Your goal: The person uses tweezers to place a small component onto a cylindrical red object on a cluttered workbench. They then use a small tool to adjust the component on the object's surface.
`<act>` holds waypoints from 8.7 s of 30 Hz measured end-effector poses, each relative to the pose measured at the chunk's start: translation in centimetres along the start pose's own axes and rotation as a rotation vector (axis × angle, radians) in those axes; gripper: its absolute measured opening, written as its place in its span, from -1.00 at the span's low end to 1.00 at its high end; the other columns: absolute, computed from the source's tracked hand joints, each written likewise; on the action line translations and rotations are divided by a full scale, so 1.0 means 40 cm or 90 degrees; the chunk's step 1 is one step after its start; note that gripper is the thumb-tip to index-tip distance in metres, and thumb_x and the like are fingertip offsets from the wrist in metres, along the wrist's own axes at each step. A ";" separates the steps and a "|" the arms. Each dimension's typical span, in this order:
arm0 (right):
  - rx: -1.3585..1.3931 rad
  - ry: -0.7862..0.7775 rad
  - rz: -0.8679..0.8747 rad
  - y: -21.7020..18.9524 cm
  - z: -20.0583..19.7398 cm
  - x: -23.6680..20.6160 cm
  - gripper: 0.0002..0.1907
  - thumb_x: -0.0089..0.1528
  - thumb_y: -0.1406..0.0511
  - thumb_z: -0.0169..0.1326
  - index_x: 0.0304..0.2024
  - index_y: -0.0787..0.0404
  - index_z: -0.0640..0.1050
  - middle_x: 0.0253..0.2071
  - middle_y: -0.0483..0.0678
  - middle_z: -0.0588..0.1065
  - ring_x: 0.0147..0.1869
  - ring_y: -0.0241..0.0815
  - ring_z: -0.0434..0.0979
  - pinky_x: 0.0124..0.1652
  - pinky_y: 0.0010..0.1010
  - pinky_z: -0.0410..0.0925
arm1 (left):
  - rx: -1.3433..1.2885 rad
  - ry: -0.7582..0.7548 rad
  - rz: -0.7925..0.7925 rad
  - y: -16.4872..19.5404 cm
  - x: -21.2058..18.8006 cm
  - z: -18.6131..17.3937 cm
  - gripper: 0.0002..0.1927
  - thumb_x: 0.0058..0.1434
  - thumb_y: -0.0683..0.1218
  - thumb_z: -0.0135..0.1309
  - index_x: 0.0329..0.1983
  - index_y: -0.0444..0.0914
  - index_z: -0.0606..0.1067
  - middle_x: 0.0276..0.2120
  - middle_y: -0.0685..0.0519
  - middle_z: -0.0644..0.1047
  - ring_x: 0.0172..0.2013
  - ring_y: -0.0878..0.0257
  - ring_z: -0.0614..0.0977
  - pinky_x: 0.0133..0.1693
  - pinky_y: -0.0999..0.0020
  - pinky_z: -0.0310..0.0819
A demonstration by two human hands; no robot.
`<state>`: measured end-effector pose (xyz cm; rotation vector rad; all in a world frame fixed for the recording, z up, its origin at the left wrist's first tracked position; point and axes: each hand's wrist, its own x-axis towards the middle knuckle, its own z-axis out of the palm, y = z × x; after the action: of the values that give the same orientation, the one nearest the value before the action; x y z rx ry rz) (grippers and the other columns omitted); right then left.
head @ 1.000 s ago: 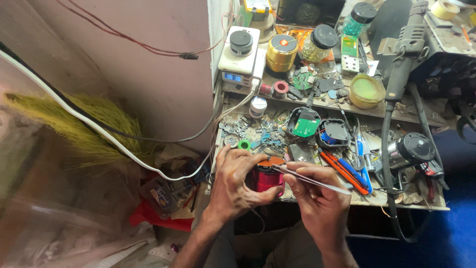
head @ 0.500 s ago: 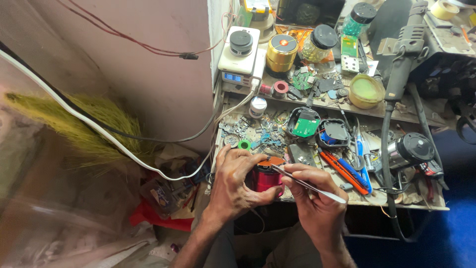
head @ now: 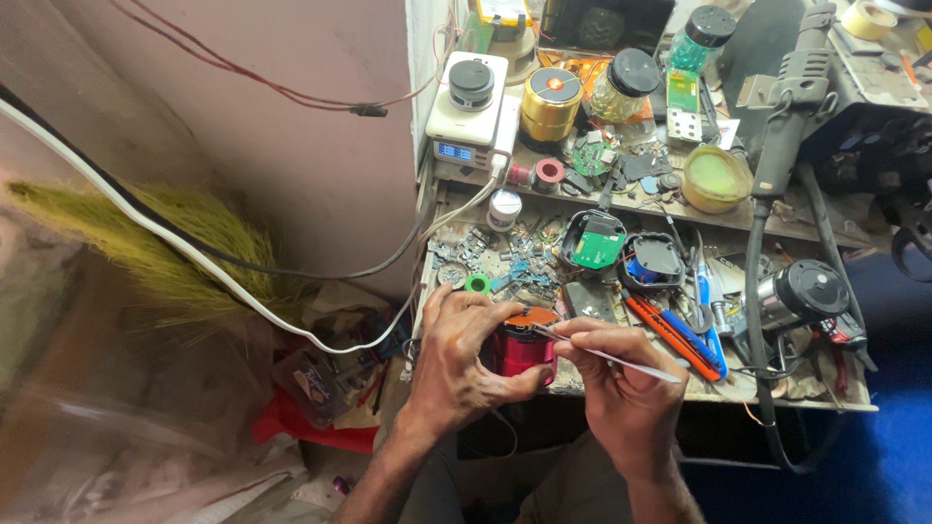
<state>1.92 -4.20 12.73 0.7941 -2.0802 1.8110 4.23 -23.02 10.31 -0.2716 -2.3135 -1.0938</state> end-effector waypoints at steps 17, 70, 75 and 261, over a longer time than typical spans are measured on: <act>-0.024 -0.001 -0.004 -0.013 -0.002 0.009 -0.86 0.25 0.49 0.21 -0.17 0.32 0.52 -0.15 0.06 0.64 -0.11 -0.30 0.65 -0.11 -0.50 0.55 | -0.001 0.008 0.016 -0.001 0.002 -0.001 -0.34 -0.13 0.20 0.42 -0.01 -0.22 0.58 -0.26 -0.02 0.65 -0.03 0.04 0.60 0.31 -0.14 0.16; 0.014 0.012 0.014 -0.008 -0.001 -0.009 -0.87 0.27 0.52 0.19 -0.15 0.33 0.52 -0.13 0.12 0.63 -0.06 -0.23 0.68 -0.04 -0.45 0.57 | 0.003 0.010 0.018 -0.006 -0.009 0.002 -0.34 -0.13 0.21 0.41 -0.01 -0.22 0.58 -0.26 -0.02 0.65 -0.02 0.03 0.60 0.30 -0.17 0.15; 0.013 0.010 0.024 -0.008 -0.001 -0.009 -0.85 0.25 0.52 0.20 -0.15 0.33 0.53 -0.14 0.12 0.63 -0.06 -0.22 0.68 -0.06 -0.45 0.56 | -0.008 0.012 0.023 -0.007 -0.007 0.000 -0.33 -0.12 0.20 0.41 0.00 -0.22 0.58 -0.25 -0.02 0.65 -0.01 0.03 0.60 0.32 -0.16 0.15; -0.041 0.037 -0.020 0.068 -0.007 -0.035 -0.86 0.24 0.52 0.19 -0.17 0.31 0.54 -0.14 0.19 0.64 -0.08 -0.16 0.72 -0.08 -0.43 0.60 | -0.015 0.020 0.036 -0.039 0.009 0.020 -0.32 -0.16 0.15 0.47 0.03 -0.18 0.55 -0.24 0.06 0.61 -0.01 0.08 0.59 0.32 -0.21 0.16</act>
<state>1.48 -3.43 9.77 0.7443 -2.0668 1.7205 3.00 -23.45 9.09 -0.3249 -2.2532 -1.0910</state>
